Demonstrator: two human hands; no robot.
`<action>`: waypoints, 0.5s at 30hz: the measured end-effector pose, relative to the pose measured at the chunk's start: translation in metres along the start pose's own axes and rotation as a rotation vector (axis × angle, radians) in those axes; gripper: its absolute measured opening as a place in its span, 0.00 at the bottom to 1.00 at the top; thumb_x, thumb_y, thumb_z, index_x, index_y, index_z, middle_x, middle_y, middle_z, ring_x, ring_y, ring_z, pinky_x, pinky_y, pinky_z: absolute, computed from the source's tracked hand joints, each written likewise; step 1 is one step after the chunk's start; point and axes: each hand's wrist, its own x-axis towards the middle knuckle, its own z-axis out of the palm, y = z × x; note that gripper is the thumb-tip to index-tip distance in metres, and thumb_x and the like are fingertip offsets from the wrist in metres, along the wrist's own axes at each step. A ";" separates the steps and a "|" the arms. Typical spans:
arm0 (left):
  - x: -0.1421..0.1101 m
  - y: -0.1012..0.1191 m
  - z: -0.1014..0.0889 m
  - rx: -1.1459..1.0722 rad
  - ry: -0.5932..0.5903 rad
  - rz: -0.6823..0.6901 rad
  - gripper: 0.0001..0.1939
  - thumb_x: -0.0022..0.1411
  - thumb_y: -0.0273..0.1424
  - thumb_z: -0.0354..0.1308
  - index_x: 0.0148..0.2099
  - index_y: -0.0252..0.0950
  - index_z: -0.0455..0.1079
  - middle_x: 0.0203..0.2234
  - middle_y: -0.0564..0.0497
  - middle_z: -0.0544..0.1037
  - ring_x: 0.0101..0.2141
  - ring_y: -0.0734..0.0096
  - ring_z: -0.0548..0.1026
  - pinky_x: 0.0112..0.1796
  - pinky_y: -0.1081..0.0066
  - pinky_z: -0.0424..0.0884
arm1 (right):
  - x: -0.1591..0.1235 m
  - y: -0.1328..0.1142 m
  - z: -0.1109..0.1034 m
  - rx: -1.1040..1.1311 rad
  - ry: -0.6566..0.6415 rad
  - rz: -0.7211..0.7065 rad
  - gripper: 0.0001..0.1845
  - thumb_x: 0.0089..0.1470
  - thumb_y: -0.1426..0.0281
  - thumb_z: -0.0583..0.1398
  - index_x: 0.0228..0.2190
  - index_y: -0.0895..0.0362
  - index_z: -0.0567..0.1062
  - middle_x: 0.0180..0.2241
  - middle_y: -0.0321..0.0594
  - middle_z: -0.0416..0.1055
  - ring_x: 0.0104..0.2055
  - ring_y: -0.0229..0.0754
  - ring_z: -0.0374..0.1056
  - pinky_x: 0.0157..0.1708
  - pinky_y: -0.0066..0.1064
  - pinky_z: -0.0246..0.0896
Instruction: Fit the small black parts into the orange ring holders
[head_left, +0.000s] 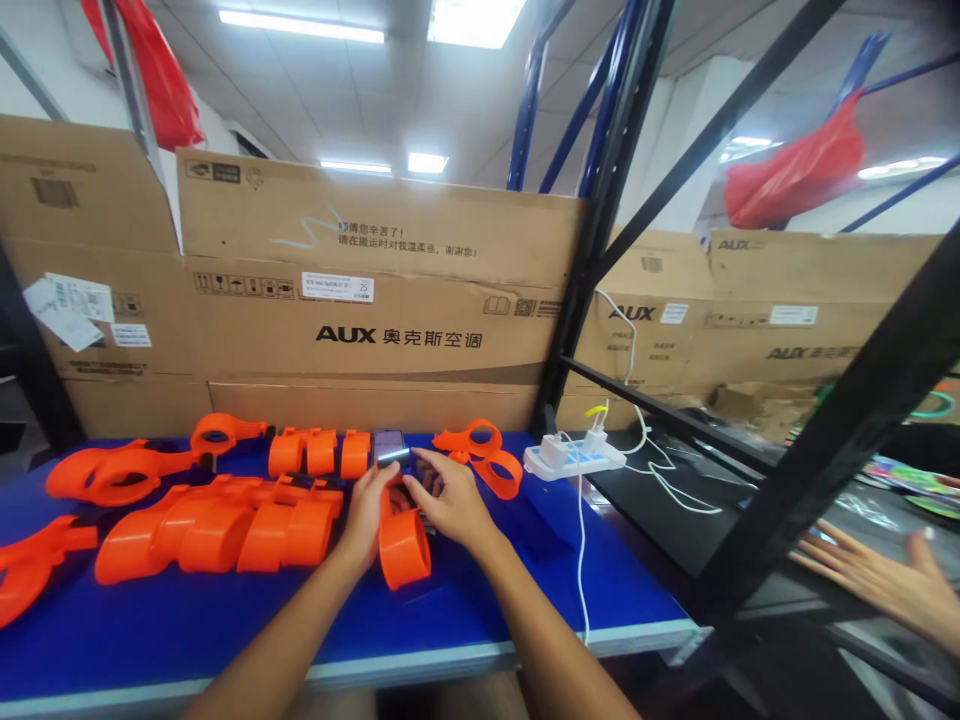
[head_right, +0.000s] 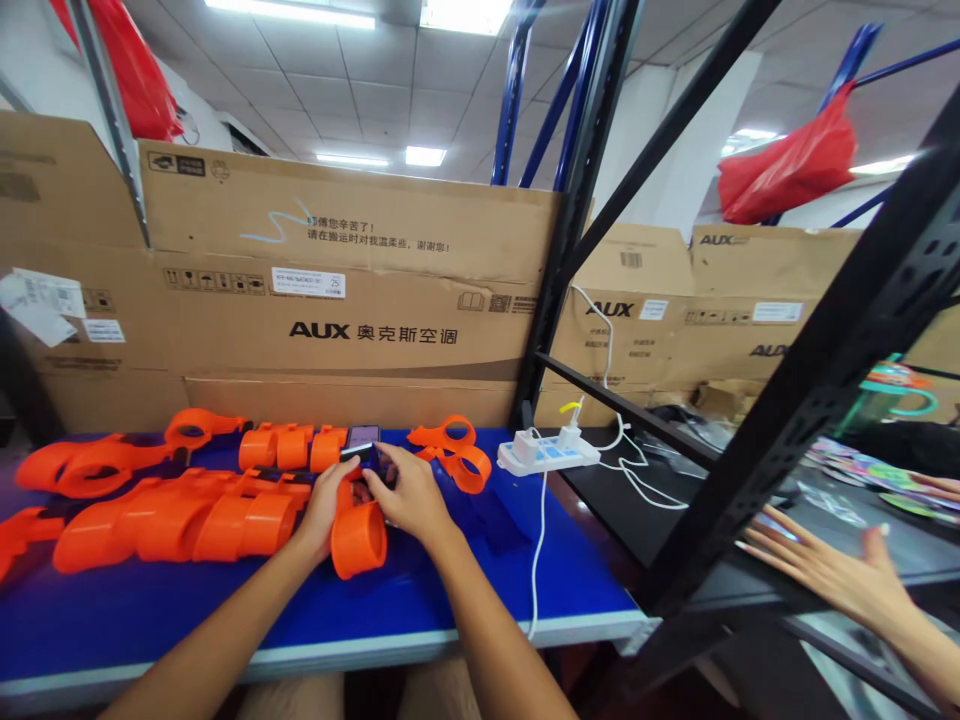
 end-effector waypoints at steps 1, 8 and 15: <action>0.001 -0.001 0.000 0.012 -0.009 -0.002 0.23 0.49 0.47 0.71 0.38 0.34 0.72 0.19 0.53 0.76 0.16 0.72 0.70 0.20 0.73 0.63 | -0.002 0.003 0.003 0.012 0.004 -0.011 0.23 0.58 0.64 0.62 0.55 0.55 0.75 0.34 0.42 0.77 0.32 0.43 0.72 0.33 0.33 0.68; 0.001 -0.003 0.000 0.129 -0.025 0.047 0.24 0.48 0.49 0.73 0.31 0.36 0.71 0.11 0.60 0.64 0.13 0.79 0.61 0.19 0.76 0.58 | -0.014 0.016 0.009 0.038 0.048 -0.121 0.24 0.60 0.67 0.59 0.57 0.56 0.73 0.30 0.39 0.71 0.29 0.41 0.67 0.30 0.31 0.67; -0.006 0.003 0.004 0.091 -0.065 0.012 0.25 0.48 0.49 0.74 0.32 0.36 0.68 0.11 0.63 0.58 0.14 0.82 0.54 0.18 0.78 0.57 | -0.018 0.017 0.012 -0.001 0.076 -0.199 0.26 0.63 0.69 0.56 0.61 0.56 0.70 0.36 0.43 0.72 0.36 0.44 0.70 0.40 0.36 0.71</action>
